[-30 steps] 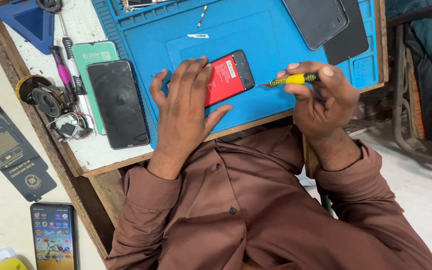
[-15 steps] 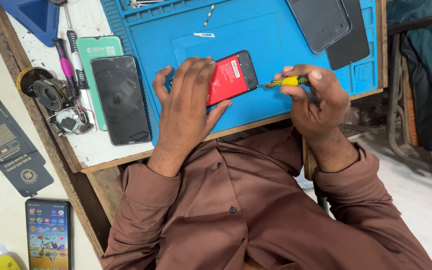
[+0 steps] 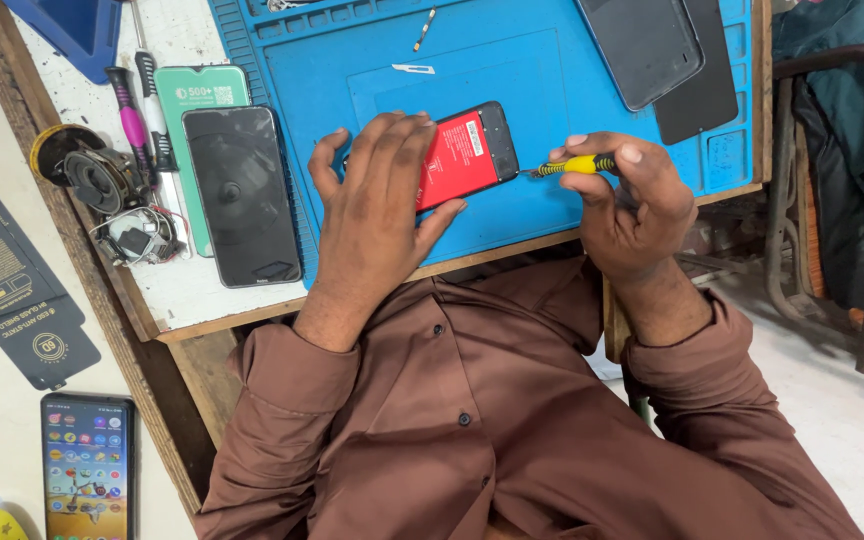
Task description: The person uses a screwdriver to remove screws from a smartphone with a red battery visible. After removing the screws, the person places the back cover on the phone and inspects the device by turning it over and pressing the power button.
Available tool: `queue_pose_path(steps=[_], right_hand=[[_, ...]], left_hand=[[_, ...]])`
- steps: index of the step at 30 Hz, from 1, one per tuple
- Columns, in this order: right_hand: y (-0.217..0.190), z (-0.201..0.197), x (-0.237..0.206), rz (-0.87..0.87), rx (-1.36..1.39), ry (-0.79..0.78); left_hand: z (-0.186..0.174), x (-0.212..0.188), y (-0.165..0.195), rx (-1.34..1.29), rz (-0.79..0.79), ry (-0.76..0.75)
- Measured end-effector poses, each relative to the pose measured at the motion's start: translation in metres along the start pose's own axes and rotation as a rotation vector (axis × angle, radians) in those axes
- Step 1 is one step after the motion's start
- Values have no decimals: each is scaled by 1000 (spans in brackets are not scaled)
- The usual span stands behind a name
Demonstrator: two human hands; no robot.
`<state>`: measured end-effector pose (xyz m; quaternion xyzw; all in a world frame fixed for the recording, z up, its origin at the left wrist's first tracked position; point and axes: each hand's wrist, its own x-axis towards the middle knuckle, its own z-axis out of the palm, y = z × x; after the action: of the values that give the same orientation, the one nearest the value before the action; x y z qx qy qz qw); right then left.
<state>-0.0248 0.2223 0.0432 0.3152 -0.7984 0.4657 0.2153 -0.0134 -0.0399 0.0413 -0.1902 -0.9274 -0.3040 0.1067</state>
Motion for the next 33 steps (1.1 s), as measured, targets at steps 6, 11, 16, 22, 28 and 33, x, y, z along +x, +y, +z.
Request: queue_pose_path(steps=[6, 11, 16, 22, 28, 33], right_hand=[[0, 0, 1, -16, -27, -12], [-3, -1, 3, -21, -53, -17], [-5, -1, 4, -49, -112, -21], [-6, 0, 6, -49, -102, -25], [-7, -1, 11, -72, -120, -53], [-9, -2, 14, -83, -108, -83]], left_hand=[[2, 0, -1, 10, 3, 5], [3, -1, -1, 12, 2, 10], [3, -1, -2, 10, 5, 9], [3, -1, -1, 8, 9, 11], [1, 0, 0, -1, 8, 8], [0, 0, 0, -13, 9, 10]])
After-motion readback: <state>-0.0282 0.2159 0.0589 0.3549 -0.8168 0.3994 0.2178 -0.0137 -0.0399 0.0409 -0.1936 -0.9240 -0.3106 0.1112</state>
